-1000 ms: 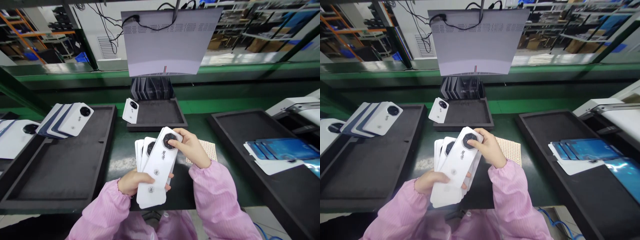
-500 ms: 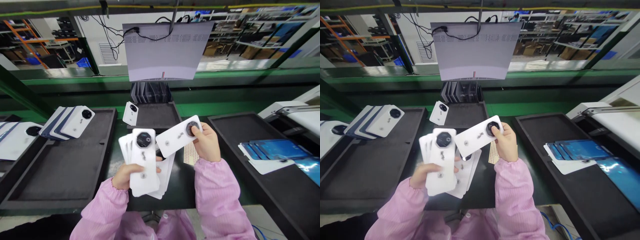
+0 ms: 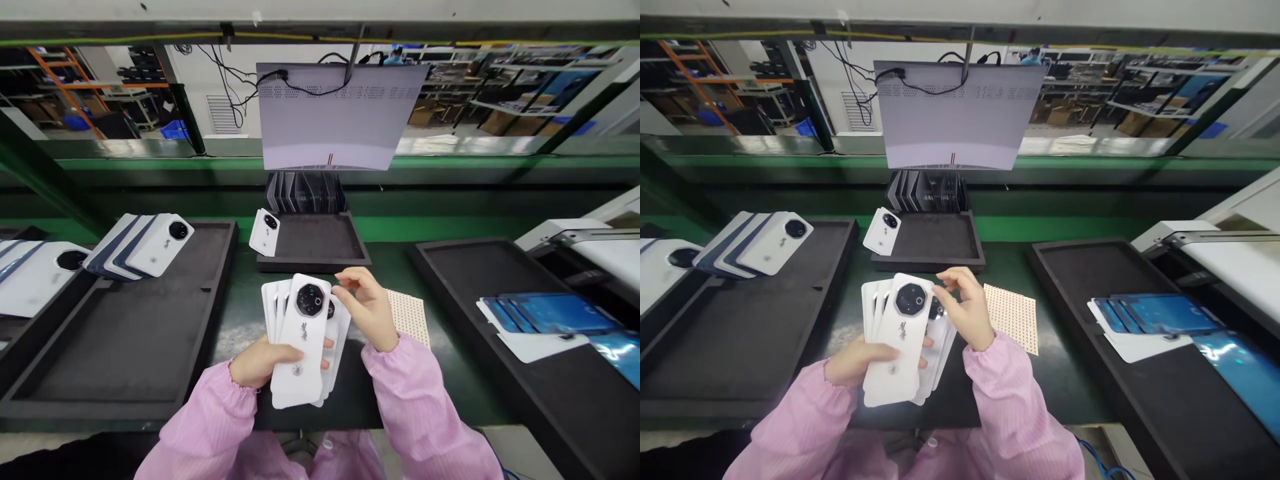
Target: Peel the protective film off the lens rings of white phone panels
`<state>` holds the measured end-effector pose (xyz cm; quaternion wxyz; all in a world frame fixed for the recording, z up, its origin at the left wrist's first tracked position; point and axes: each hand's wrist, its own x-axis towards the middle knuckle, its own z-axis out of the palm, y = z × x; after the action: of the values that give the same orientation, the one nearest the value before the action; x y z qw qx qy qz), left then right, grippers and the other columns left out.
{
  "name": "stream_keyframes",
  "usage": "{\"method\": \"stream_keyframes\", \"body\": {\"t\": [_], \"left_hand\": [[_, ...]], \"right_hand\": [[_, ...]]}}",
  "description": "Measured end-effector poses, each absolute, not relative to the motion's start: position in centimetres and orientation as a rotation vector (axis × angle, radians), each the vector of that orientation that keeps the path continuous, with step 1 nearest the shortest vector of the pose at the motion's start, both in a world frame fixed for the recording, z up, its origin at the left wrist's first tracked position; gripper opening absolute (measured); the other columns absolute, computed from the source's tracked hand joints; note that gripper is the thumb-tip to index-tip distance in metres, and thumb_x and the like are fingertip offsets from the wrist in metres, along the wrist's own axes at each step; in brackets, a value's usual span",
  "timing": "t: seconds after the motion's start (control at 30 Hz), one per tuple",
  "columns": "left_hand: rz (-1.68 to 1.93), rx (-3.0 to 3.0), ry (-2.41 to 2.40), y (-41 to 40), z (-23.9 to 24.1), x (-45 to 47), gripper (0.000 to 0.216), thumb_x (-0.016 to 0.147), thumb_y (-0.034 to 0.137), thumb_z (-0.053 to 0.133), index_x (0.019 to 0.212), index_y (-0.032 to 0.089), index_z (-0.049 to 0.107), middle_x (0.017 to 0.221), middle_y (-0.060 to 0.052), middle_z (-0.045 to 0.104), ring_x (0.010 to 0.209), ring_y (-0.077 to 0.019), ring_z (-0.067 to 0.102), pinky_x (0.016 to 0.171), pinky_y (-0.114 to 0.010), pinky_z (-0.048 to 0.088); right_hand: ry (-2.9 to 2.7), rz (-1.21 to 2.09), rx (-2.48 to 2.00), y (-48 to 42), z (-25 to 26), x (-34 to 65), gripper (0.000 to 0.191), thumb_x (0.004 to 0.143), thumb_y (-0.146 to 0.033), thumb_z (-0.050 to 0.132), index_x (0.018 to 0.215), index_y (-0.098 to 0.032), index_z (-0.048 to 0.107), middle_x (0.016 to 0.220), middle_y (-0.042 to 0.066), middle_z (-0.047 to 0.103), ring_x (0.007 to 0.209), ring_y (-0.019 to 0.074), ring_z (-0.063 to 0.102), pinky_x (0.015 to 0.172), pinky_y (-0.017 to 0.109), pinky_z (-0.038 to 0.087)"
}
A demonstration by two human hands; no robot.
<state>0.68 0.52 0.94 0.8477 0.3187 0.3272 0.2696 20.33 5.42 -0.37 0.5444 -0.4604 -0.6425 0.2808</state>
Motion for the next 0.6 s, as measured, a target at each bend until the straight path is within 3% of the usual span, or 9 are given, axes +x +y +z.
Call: {"method": "stream_keyframes", "body": {"t": [0.17,0.4,0.6], "left_hand": [[0.4,0.749,0.748,0.2,0.6,0.9,0.042,0.066,0.016,0.06,0.108,0.011,0.063,0.095,-0.013,0.07,0.087,-0.0263,0.065,0.075,-0.037,0.05],[0.354,0.885,0.84,0.2,0.5,1.1,0.042,0.065,0.009,0.055,0.106,0.017,0.064,0.102,-0.008,0.068,0.099,-0.0265,0.06,0.087,-0.042,0.044],[0.551,0.717,0.832,0.3,0.3,1.0,0.038,0.063,0.009,0.056,0.099,0.014,0.067,0.097,-0.009,0.069,0.088,-0.0263,0.064,0.078,-0.039,0.049]], "right_hand": [[-1.584,0.855,-1.039,4.6,0.8,20.2,0.011,0.072,-0.026,0.068,0.081,-0.023,0.064,0.083,0.002,0.053,0.077,0.0171,0.052,0.071,0.034,0.045],[-1.582,1.036,-1.055,4.8,0.9,21.1,0.009,0.07,-0.023,0.069,0.07,-0.021,0.06,0.078,0.001,0.053,0.072,0.0156,0.052,0.067,0.032,0.044],[-1.819,0.683,-0.857,3.0,2.1,20.5,0.013,0.076,-0.014,0.059,0.068,-0.023,0.059,0.082,0.004,0.061,0.089,0.0219,0.054,0.082,0.043,0.045]]}}
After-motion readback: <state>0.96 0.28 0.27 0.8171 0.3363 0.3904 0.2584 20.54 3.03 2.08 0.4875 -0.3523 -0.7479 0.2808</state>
